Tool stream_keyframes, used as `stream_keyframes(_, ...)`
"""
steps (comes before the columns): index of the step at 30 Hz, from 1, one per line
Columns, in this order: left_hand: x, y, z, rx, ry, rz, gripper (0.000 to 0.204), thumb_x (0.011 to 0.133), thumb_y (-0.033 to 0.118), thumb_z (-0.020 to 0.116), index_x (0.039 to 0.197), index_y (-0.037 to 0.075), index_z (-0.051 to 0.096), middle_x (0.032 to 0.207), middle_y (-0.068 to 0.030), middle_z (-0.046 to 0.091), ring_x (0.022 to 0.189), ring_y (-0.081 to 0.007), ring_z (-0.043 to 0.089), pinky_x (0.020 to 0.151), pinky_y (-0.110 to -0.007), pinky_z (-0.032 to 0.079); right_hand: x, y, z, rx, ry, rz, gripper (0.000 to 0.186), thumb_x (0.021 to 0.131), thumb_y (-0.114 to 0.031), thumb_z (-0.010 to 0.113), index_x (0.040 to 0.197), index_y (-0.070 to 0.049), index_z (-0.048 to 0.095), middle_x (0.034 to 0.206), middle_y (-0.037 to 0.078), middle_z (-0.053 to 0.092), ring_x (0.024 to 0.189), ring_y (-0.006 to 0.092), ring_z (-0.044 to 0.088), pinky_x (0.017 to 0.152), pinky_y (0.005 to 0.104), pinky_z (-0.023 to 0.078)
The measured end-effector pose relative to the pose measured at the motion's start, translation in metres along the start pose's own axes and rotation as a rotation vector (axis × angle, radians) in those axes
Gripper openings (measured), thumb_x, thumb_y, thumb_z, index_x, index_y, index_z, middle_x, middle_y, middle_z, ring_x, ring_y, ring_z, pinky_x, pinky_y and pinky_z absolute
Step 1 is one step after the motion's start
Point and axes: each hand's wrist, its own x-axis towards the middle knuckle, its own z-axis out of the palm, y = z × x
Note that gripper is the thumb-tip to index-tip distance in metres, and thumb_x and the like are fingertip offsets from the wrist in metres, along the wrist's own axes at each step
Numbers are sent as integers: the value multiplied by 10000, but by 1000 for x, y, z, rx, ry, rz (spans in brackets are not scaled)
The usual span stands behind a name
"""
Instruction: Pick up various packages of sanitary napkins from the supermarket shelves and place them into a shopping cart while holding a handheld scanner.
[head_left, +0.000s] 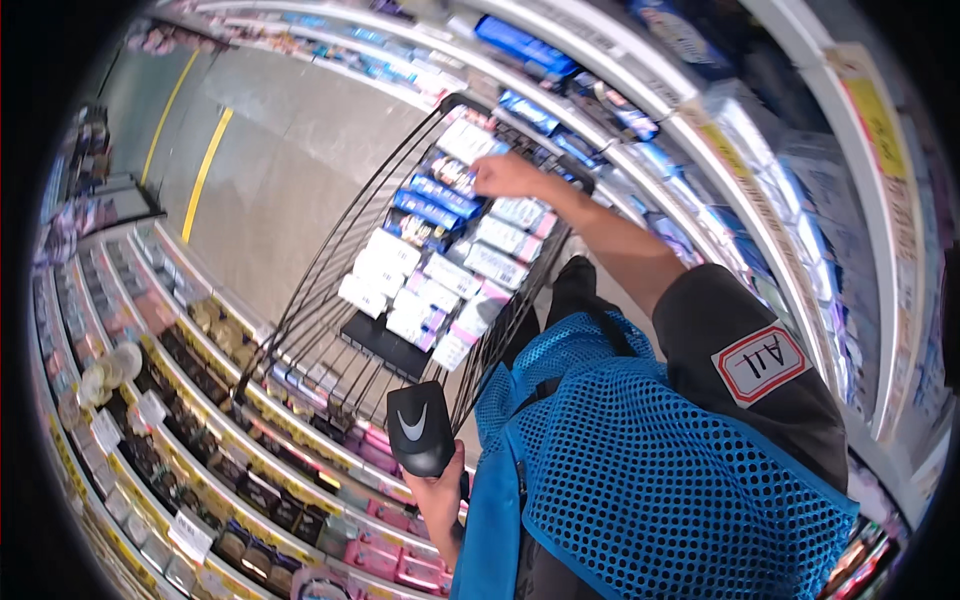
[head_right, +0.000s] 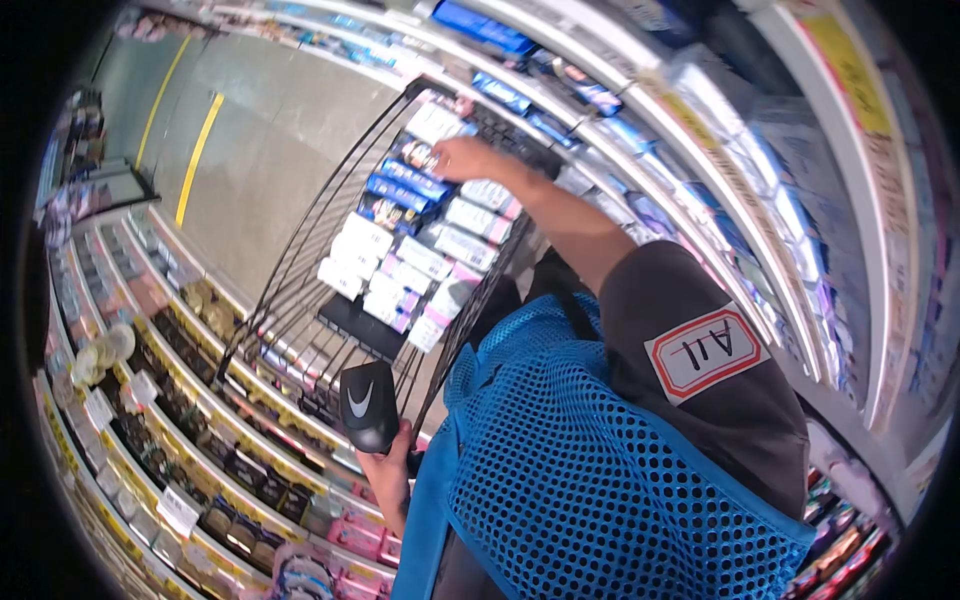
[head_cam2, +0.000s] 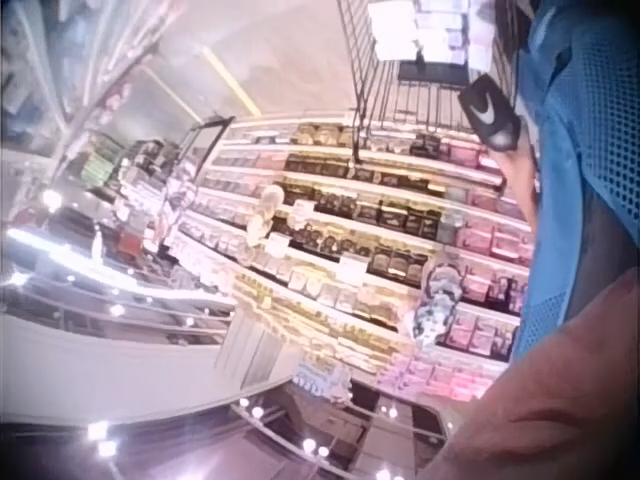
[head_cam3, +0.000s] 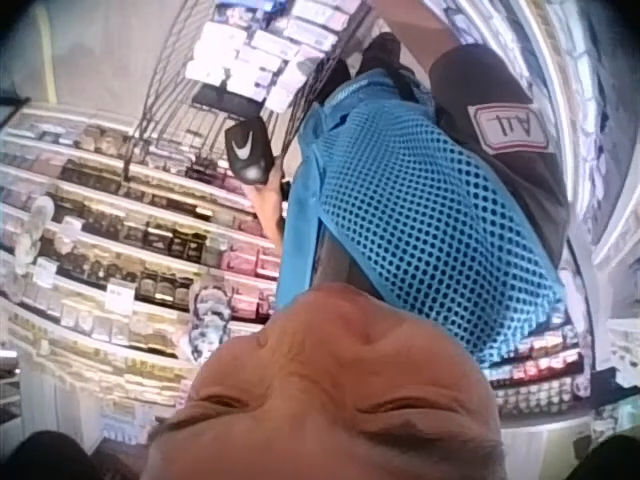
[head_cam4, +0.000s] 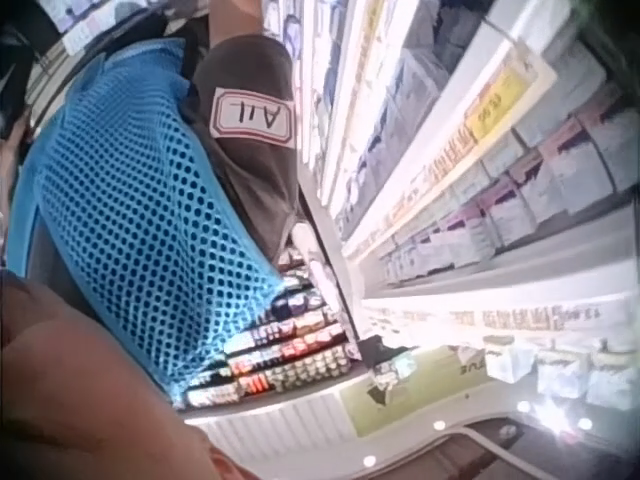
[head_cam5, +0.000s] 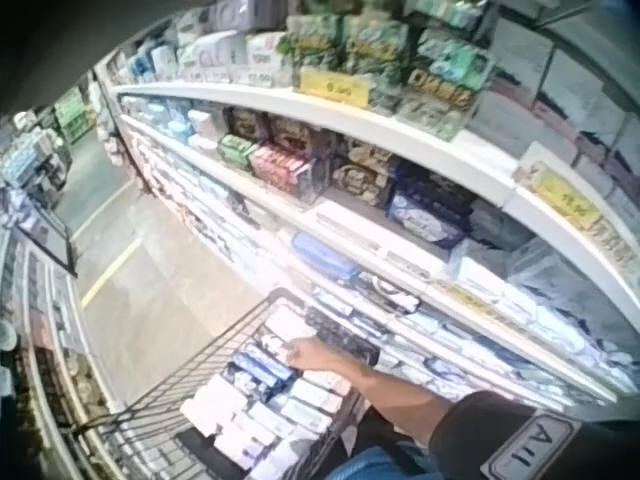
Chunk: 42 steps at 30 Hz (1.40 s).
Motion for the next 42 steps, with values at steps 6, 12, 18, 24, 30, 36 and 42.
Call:
stream_keyframes(6,20,6,33,-43,-185,65,466,754,16,700,1155,-15,466,856,-64,595,687,-108,552,622,-243,460,-154,-3,-55,331,70,-48,330,812,-273,622,1033,-28,621,874,131,674,825,214,657,744,330,506)
stream_keyframes(12,39,18,76,41,-353,225,520,734,28,723,1166,-23,438,935,-98,587,762,-127,564,674,-252,468,-244,-39,-158,-272,711,-93,221,818,-156,583,990,-19,612,955,135,641,914,279,623,791,362,492)
stream_keyframes(18,28,22,99,170,-445,262,552,730,53,739,1187,-46,447,1061,-136,582,946,-163,580,831,-278,457,-300,-15,-205,-902,1063,-312,241,755,-118,595,970,-9,585,1006,158,595,988,322,554,875,455,411)
stream_keyframes(24,14,27,98,162,-583,401,424,728,36,731,1097,-41,535,999,-107,623,888,-145,600,806,-268,461,-323,-17,-216,-1045,1045,353,495,717,-213,662,1133,-11,484,1027,167,527,990,314,502,789,458,396)
stream_keyframes(30,6,25,100,171,-599,454,337,725,14,719,1028,-43,585,937,-94,648,843,-135,610,774,-272,471,-322,-1,-218,-999,956,538,558,698,-232,680,1182,-43,475,974,115,533,943,274,506,802,446,356)
stream_keyframes(36,6,26,95,253,-663,491,366,715,41,729,1033,-44,569,929,-103,642,836,-135,606,755,-273,474,-333,20,-206,-1102,1176,61,651,598,-131,698,1215,-124,492,1082,71,482,1000,241,445,808,428,334)
stream_keyframes(42,10,25,97,267,-707,498,393,717,62,736,1054,-32,556,946,-95,628,837,-132,596,747,-266,471,-336,-4,-205,-1107,1243,213,692,566,-114,740,1209,-141,484,1149,109,451,1066,271,434,852,481,333)
